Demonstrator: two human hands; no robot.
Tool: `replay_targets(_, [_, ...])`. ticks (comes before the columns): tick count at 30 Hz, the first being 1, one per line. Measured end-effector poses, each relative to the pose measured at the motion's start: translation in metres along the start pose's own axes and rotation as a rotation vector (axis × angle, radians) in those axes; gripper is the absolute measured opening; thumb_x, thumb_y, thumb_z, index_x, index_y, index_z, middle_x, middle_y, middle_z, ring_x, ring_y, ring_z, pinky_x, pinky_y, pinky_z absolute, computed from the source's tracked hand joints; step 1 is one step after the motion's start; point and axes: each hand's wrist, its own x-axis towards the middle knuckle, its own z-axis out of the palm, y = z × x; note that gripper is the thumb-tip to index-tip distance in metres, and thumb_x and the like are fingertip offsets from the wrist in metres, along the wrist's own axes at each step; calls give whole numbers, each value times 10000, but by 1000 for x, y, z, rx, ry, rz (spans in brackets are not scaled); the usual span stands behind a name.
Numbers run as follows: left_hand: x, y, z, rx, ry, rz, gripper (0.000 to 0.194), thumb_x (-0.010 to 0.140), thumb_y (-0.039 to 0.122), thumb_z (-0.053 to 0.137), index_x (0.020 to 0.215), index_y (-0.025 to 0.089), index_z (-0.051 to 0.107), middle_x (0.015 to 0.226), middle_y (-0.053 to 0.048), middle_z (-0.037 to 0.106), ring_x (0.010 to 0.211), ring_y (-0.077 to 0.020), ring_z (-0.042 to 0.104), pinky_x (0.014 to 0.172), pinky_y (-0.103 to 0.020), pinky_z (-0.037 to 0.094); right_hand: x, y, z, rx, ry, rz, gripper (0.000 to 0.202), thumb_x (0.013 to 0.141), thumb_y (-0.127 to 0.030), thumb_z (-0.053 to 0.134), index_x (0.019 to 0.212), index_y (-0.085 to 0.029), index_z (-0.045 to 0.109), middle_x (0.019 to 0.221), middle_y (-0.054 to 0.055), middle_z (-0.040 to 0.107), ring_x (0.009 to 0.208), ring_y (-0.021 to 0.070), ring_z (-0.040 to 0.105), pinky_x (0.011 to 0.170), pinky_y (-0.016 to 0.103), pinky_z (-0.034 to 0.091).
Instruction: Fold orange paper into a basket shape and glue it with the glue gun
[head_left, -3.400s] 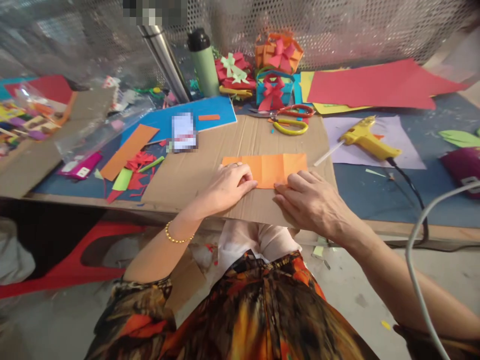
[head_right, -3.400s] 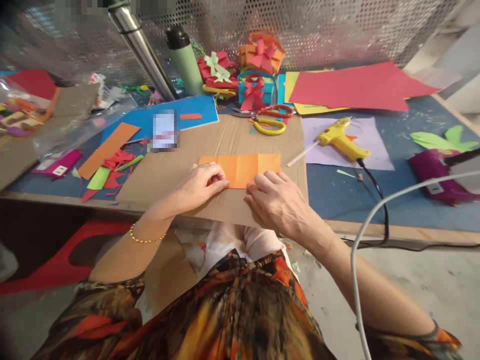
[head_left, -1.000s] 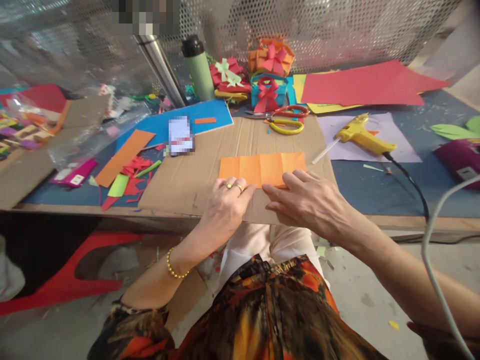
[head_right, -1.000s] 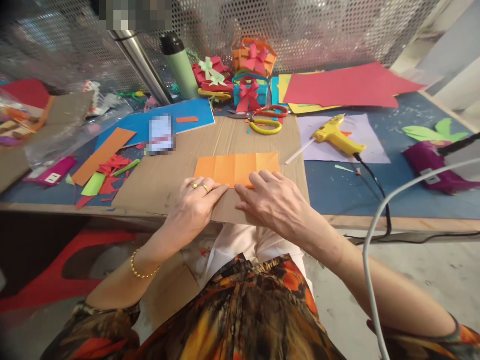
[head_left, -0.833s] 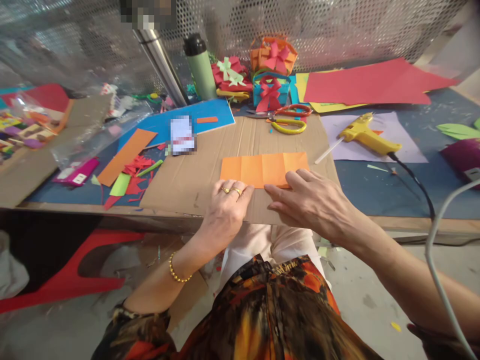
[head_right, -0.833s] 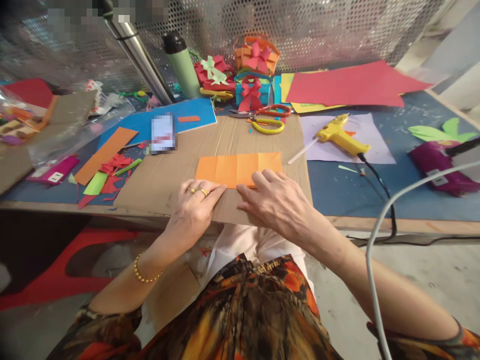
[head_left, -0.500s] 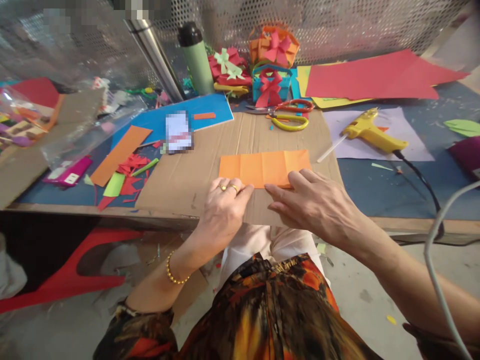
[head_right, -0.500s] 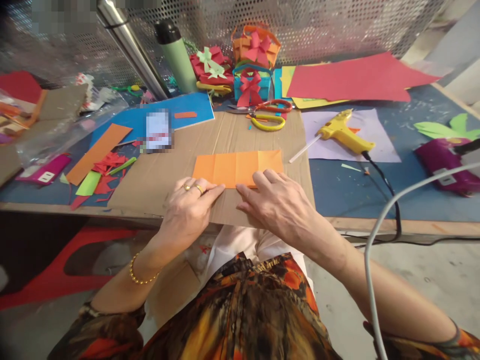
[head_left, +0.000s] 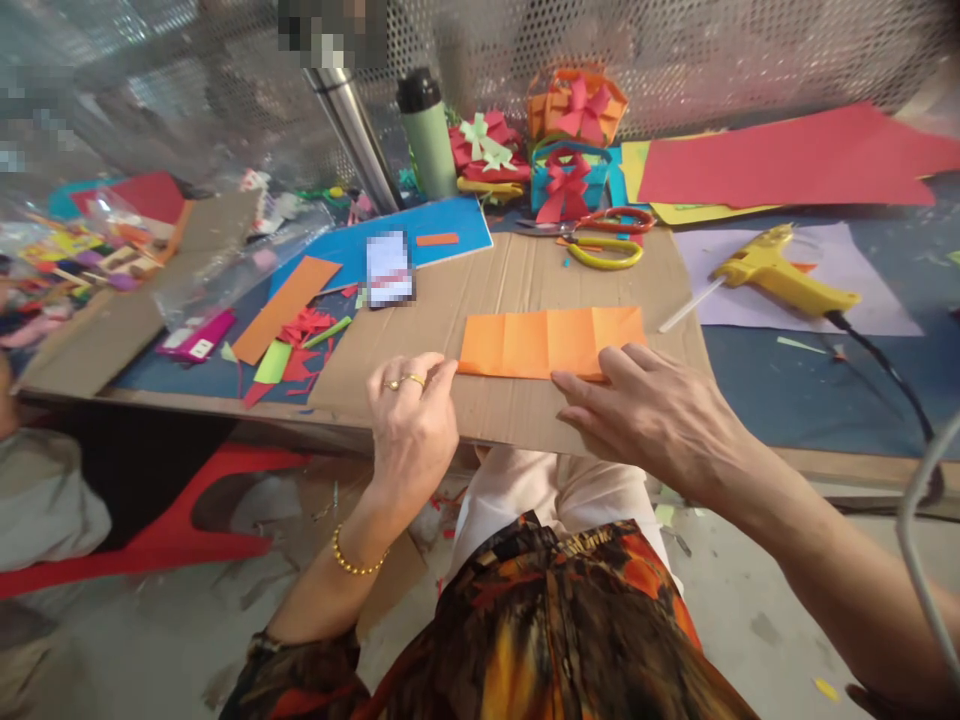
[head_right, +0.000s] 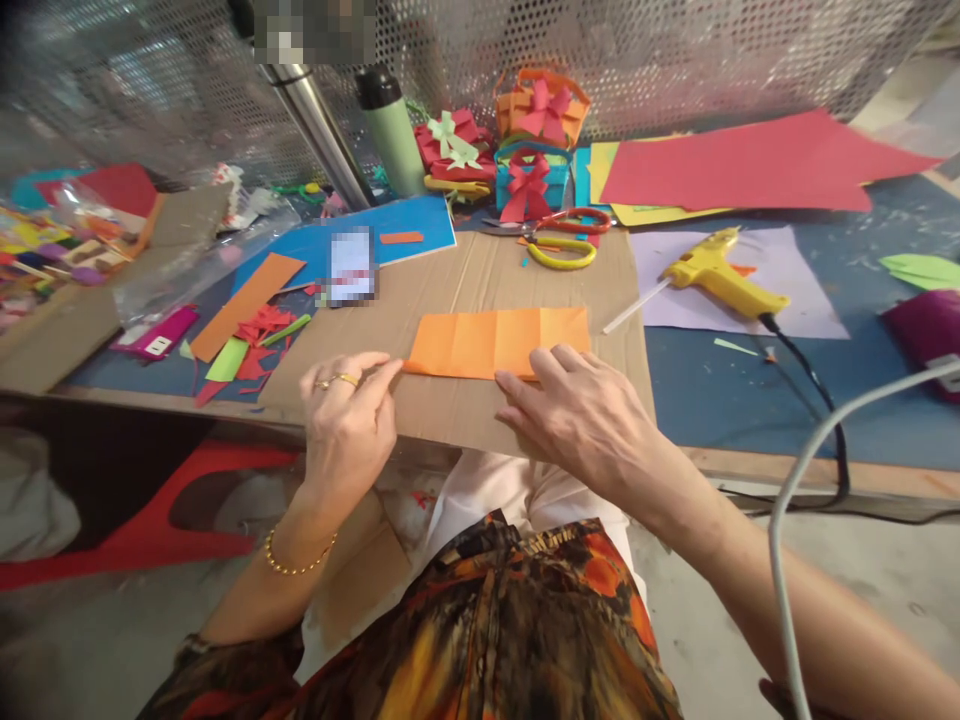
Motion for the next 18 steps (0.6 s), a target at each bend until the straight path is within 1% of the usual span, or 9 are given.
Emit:
replay_targets(2, [2, 4, -2, -16, 24, 27, 314, 976, 57, 473, 1165, 135, 712, 1175, -163, 740, 1090, -283, 665, 949, -473, 474, 0, 0, -1, 2, -2, -5, 308, 1060, -357, 475, 1091, -182, 727, 799, 59, 507, 721, 204, 436, 621, 304, 276])
replay_targets(3, [3, 7, -1, -38, 17, 59, 325, 979, 54, 470, 1191, 131, 704, 1218, -165, 733, 1147, -287, 656, 978, -476, 467, 0, 0, -1, 6, -1, -8, 308, 1061, -352, 474, 1090, -179, 726, 802, 61, 509, 722, 205, 441, 618, 303, 279])
replay_targets(5, [4, 11, 1, -82, -36, 124, 338, 989, 51, 455, 1213, 123, 698, 1242, -155, 734, 1224, -288, 638, 1047, -489, 440, 0, 0, -2, 13, 3, -9, 307, 1063, -341, 469, 1088, -175, 726, 801, 61, 509, 722, 204, 448, 614, 302, 283])
replay_targets(7, [2, 12, 5, -112, -96, 150, 343, 998, 47, 437, 1207, 103, 702, 1200, -143, 754, 1210, -282, 658, 1086, -502, 415, 0, 0, -2, 15, 7, -5, 312, 1065, -339, 462, 1086, -174, 726, 795, 59, 507, 718, 203, 446, 612, 303, 283])
replay_targets(9, [-1, 10, 8, -136, -128, 129, 358, 1001, 43, 421, 1215, 96, 703, 1173, -136, 767, 1187, -278, 680, 1098, -519, 407, 0, -1, -1, 11, 15, -4, 314, 1065, -345, 462, 1089, -174, 725, 796, 59, 509, 722, 204, 448, 616, 305, 287])
replay_targets(12, [-5, 6, 9, -180, -151, 94, 406, 1007, 53, 407, 1282, 143, 691, 1233, -120, 762, 1240, -277, 667, 1129, -552, 390, 0, 0, -1, -1, 19, -13, 301, 1062, -345, 475, 1098, -177, 722, 797, 57, 519, 728, 204, 459, 627, 307, 297])
replay_targets(14, [-7, 5, 8, -192, -161, 83, 436, 1007, 56, 398, 1312, 179, 684, 1261, -108, 759, 1262, -276, 661, 1139, -567, 384, 0, 0, -1, 4, 10, -18, 294, 1062, -343, 477, 1108, -179, 718, 809, 58, 537, 737, 204, 475, 640, 308, 313])
replay_targets(18, [-10, 7, 6, -153, -136, 86, 422, 1002, 50, 407, 1293, 166, 690, 1254, -106, 767, 1228, -287, 687, 1099, -560, 416, 0, 1, -2, 21, -6, -13, 305, 1065, -351, 468, 1121, -178, 713, 825, 63, 560, 749, 204, 492, 660, 316, 338])
